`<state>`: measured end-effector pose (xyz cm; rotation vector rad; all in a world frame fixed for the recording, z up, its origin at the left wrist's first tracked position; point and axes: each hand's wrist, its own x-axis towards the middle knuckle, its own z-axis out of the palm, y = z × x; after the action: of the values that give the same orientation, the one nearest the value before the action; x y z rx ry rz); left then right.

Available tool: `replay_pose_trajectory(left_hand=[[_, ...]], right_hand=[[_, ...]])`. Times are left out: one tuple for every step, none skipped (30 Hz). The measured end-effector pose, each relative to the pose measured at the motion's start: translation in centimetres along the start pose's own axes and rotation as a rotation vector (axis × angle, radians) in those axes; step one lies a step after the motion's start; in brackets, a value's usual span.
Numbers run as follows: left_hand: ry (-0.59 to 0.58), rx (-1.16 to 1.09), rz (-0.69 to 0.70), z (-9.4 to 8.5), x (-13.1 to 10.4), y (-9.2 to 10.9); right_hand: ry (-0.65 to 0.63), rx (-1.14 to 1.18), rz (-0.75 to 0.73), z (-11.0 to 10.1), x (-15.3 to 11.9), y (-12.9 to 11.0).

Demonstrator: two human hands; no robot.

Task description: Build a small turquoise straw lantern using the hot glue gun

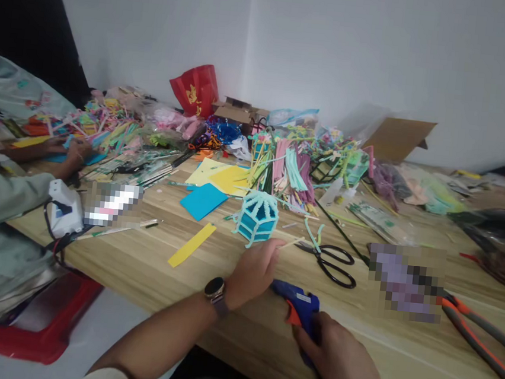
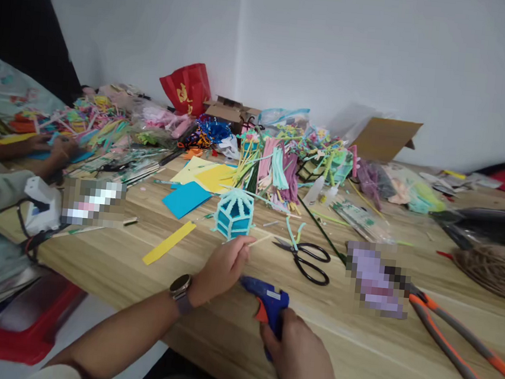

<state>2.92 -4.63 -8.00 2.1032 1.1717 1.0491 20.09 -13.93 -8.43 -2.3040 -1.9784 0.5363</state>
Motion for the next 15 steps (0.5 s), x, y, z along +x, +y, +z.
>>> replay_pose_trajectory(left_hand=[[0.005, -0.017, -0.018, 0.0, 0.1, 0.0], [0.012, -0.04, -0.044, -0.1, 0.2, 0.0], [0.018, -0.07, -0.076, -0.1, 0.2, 0.0], [0.016, -0.109, -0.113, -0.2, 0.3, 0.0], [0.011, -0.155, -0.151, -0.2, 0.4, 0.0], [-0.005, -0.208, -0.184, -0.2, 0.5, 0.0], [-0.028, -0.267, -0.212, -0.2, 0.6, 0.0], [-0.058, -0.33, -0.233, -0.1, 0.7, -0.1], [-0.086, -0.397, -0.253, 0.0, 0.7, -0.2], [-0.111, -0.468, -0.275, 0.0, 0.8, -0.2], [-0.134, -0.542, -0.3, 0.1, 0.9, -0.3], [-0.151, -0.616, -0.329, 0.1, 0.9, -0.3], [-0.162, -0.682, -0.358, 0.1, 1.0, -0.3], [-0.171, -0.738, -0.383, 0.1, 1.0, -0.3], [-0.183, -0.782, -0.401, 0.0, 1.1, -0.3]], right_hand=[[0.015, 0.047, 0.012, -0.2, 0.1, 0.4], [0.034, 0.113, 0.024, -0.5, 0.1, 1.0], [0.064, 0.201, 0.033, -1.0, 0.0, 1.7], [0.101, 0.311, 0.026, -1.6, -0.1, 2.6], [0.145, 0.431, 0.016, -2.1, -0.4, 3.4], [0.211, 0.544, 0.015, -2.6, -0.8, 4.1], [0.277, 0.661, 0.036, -3.0, -1.2, 4.7], [0.325, 0.787, 0.076, -3.3, -1.7, 5.1], [0.344, 0.929, 0.125, -3.5, -2.1, 5.2], [0.322, 1.089, 0.165, -3.5, -2.5, 5.1], [0.254, 1.254, 0.189, -3.4, -2.8, 4.7], [0.158, 1.413, 0.184, -3.2, -2.9, 4.2], [0.046, 1.55, 0.147, -3.1, -2.9, 3.5], [-0.072, 1.637, 0.105, -2.9, -2.7, 2.8], [-0.159, 1.686, 0.062, -2.9, -2.3, 2.2]])
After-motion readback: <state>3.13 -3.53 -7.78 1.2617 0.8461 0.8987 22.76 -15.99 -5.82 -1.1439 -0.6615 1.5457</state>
